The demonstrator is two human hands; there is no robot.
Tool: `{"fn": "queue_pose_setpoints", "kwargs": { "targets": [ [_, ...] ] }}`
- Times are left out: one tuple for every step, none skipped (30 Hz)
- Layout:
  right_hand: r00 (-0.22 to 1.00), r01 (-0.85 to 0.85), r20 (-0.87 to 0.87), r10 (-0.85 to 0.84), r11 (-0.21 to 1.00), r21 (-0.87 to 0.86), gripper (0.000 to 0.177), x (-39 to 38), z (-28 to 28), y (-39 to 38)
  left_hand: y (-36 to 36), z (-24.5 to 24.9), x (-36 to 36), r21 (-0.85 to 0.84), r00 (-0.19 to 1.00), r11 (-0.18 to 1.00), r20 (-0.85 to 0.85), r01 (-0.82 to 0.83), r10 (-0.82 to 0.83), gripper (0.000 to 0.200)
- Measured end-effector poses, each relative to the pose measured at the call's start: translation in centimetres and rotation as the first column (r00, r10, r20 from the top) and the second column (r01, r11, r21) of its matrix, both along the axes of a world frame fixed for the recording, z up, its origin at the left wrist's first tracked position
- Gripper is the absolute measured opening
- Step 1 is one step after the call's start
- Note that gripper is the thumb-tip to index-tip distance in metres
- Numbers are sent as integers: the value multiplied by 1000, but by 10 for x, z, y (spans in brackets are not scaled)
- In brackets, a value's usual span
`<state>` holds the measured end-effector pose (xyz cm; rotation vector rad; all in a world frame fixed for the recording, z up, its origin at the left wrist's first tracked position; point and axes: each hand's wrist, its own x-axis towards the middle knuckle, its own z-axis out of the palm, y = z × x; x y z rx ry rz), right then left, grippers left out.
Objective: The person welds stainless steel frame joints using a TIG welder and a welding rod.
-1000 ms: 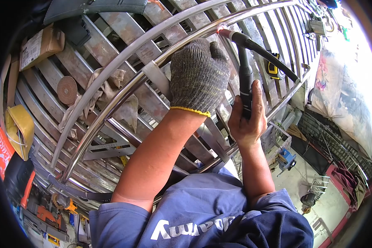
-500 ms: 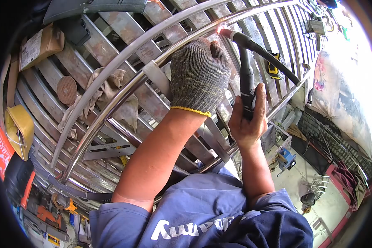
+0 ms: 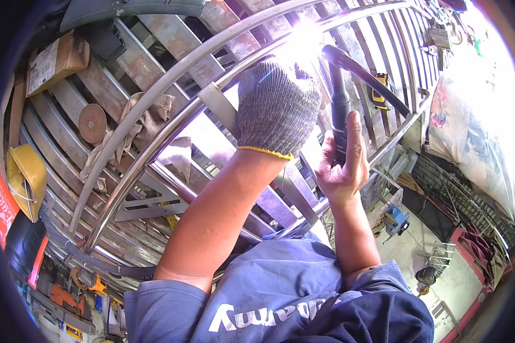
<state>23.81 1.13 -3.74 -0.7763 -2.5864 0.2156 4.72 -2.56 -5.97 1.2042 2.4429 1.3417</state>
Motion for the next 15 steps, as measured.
{"fn": "queue_pose_setpoints", "kwargs": {
  "targets": [
    [999, -16, -29, 18, 999, 45, 74, -2, -1, 2, 3, 4, 3, -18, 981, 997, 182, -71, 73, 21],
    [999, 21, -42, -18, 997, 68, 73, 0, -3, -2, 8, 6, 3, -55, 908, 993, 403, -106, 119, 26],
    [992, 43, -118, -33, 996, 82, 76, 3, -11, -1, 8, 11, 1, -116, 897, 989, 421, -96, 137, 31],
    [993, 46, -115, -38, 996, 70, 77, 5, -11, -1, 8, 11, 2, -119, 906, 988, 402, -94, 135, 32],
    [993, 49, -112, -43, 997, 57, 77, 6, -11, -1, 9, 10, 2, -123, 915, 988, 382, -93, 134, 33],
    [995, 37, -97, -30, 997, 72, 76, 6, -9, -1, 8, 10, 1, -131, 921, 988, 371, -76, 120, 34],
    [996, 25, -82, -17, 996, 86, 75, 4, -7, 0, 8, 11, 0, -140, 927, 988, 360, -58, 105, 34],
    [998, 12, -68, -6, 995, 100, 74, 3, -5, 1, 7, 12, 0, -150, 933, 988, 348, -40, 90, 35],
    [999, 7, -55, -2, 995, 98, 72, 4, -5, 1, 7, 13, -1, -153, 928, 988, 361, -35, 88, 36],
    [999, 1, -41, 2, 995, 95, 71, 4, -5, 2, 7, 14, -1, -156, 924, 987, 373, -30, 87, 36],
    [1000, -4, -28, 7, 996, 93, 69, 5, -5, 2, 7, 15, -2, -159, 919, 987, 386, -25, 85, 37],
    [1000, -2, -23, 5, 995, 100, 69, 4, -4, 2, 7, 15, -1, -149, 923, 988, 374, -30, 85, 37],
    [1000, 0, -18, 2, 994, 107, 68, 3, -3, 2, 6, 13, -1, -140, 928, 990, 363, -35, 84, 37],
    [1000, 2, -13, 0, 993, 114, 67, 1, -2, 2, 6, 12, 0, -130, 933, 991, 351, -40, 83, 38],
    [1000, 6, -27, -4, 995, 99, 66, 0, -3, 1, 7, 11, 1, -133, 929, 989, 356, -56, 101, 36]
  ]
}}
